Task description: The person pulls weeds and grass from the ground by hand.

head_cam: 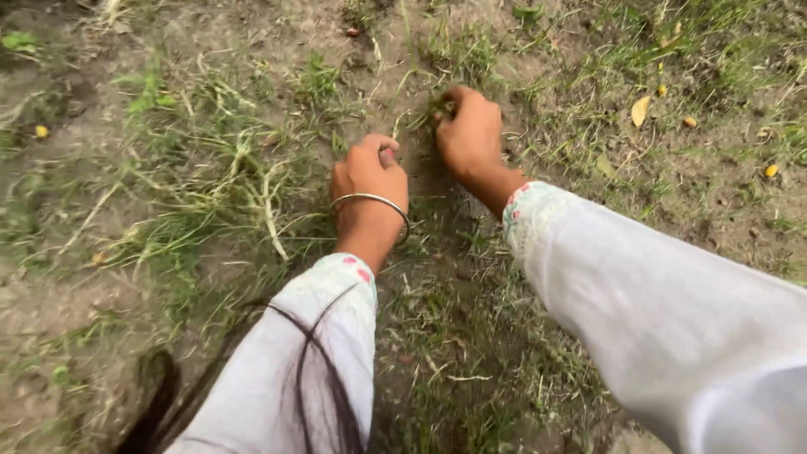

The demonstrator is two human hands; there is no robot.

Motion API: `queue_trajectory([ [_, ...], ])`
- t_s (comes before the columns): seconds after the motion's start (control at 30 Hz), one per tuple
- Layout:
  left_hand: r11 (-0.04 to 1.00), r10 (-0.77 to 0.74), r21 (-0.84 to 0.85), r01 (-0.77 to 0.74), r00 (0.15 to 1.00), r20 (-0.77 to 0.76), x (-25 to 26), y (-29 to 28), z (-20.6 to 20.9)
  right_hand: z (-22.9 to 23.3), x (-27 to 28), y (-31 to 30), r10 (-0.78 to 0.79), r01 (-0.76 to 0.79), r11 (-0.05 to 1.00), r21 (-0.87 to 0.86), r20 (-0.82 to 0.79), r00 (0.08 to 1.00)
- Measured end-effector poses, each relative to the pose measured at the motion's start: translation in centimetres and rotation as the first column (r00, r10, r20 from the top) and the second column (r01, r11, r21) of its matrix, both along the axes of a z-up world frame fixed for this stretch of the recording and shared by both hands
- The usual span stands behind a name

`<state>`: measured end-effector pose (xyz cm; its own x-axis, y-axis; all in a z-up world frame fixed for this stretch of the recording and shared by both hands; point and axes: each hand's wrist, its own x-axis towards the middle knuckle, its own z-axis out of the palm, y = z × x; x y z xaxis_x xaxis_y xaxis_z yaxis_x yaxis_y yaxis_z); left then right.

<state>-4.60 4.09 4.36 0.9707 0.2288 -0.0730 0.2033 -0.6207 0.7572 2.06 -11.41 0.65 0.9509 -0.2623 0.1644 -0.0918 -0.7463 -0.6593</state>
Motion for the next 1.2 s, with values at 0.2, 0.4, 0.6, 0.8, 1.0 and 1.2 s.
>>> queue_trajectory([
  [0.2,0.999,0.039,-0.013,-0.039,0.999,-0.022,-0.3,1.5,1.0,-0.8,0.4,-1.1,0.155,-0.225,0.927,-0.300,-0.239,0.958],
  [0.4,0.999,0.003,-0.033,0.003,0.985,0.172,0.9,1.6,-0.1,0.0,-2.5,-1.0,0.449,-0.477,0.860,-0.180,-0.174,0.876],
  [0.6,0.999,-0.014,-0.045,0.019,0.994,0.104,1.6,0.1,-0.8,-0.6,-1.1,-5.8,0.281,-0.286,0.939,-0.193,-0.053,0.958],
  [0.8,0.983,-0.059,-0.147,0.110,0.947,0.315,3.2,-0.7,-3.9,1.5,1.1,-4.3,0.139,-0.161,0.977,-0.137,-0.157,0.978],
  [1.0,0.923,-0.123,-0.359,0.141,0.990,0.072,3.5,-2.6,-3.7,-1.0,3.7,-4.7,0.224,-0.235,0.964,-0.123,-0.096,0.970],
  [1.2,0.932,-0.155,-0.326,0.161,0.987,0.043,2.9,-4.0,-3.4,-1.4,3.5,-3.7,0.320,-0.295,0.930,-0.221,0.084,0.944],
])
